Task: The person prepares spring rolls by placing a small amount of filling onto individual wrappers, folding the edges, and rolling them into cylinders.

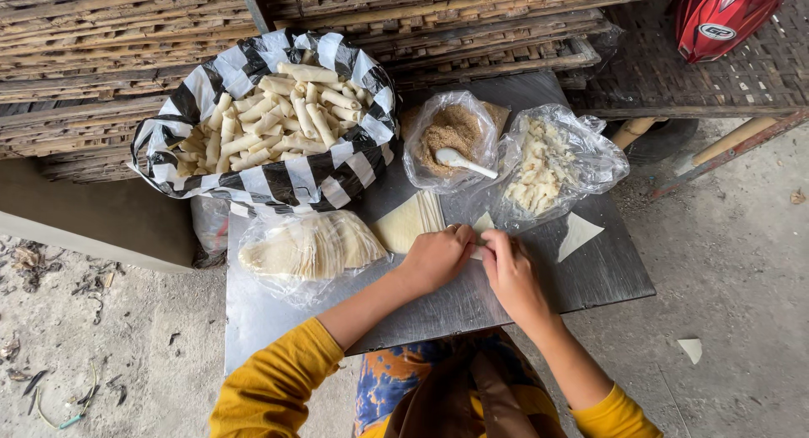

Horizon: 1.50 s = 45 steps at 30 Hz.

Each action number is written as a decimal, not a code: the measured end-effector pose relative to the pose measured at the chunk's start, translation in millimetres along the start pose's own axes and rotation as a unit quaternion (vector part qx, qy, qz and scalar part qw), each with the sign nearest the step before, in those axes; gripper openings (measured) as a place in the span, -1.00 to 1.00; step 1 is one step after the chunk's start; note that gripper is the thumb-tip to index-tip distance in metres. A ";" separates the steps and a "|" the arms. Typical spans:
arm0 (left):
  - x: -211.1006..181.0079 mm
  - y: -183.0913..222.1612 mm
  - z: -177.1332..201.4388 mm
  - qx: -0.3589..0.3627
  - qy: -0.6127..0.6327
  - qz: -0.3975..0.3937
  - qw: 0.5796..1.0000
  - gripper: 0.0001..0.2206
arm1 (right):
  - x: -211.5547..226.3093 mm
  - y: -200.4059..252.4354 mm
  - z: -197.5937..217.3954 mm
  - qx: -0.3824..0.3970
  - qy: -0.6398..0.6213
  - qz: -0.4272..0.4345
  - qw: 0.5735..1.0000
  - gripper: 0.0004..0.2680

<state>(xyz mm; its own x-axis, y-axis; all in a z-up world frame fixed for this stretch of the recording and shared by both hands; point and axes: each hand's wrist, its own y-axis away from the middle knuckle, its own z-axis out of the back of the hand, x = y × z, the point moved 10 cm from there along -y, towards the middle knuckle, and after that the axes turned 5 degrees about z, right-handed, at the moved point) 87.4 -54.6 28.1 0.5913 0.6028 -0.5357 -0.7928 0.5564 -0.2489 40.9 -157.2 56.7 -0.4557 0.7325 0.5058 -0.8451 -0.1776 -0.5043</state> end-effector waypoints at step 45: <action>-9.4 8.3 40.6 -0.135 -0.036 0.010 0.990 -0.91 | -27.3 -7.2 -1.7 0.032 -0.052 -0.057 0.997 -0.94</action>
<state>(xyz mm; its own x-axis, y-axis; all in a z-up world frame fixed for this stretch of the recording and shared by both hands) 81.3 -32.5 63.8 0.5765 0.6566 -0.4862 -0.8093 0.3771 -0.4503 60.0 -174.9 45.3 -0.3791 0.6795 0.6282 -0.9077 -0.1408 -0.3954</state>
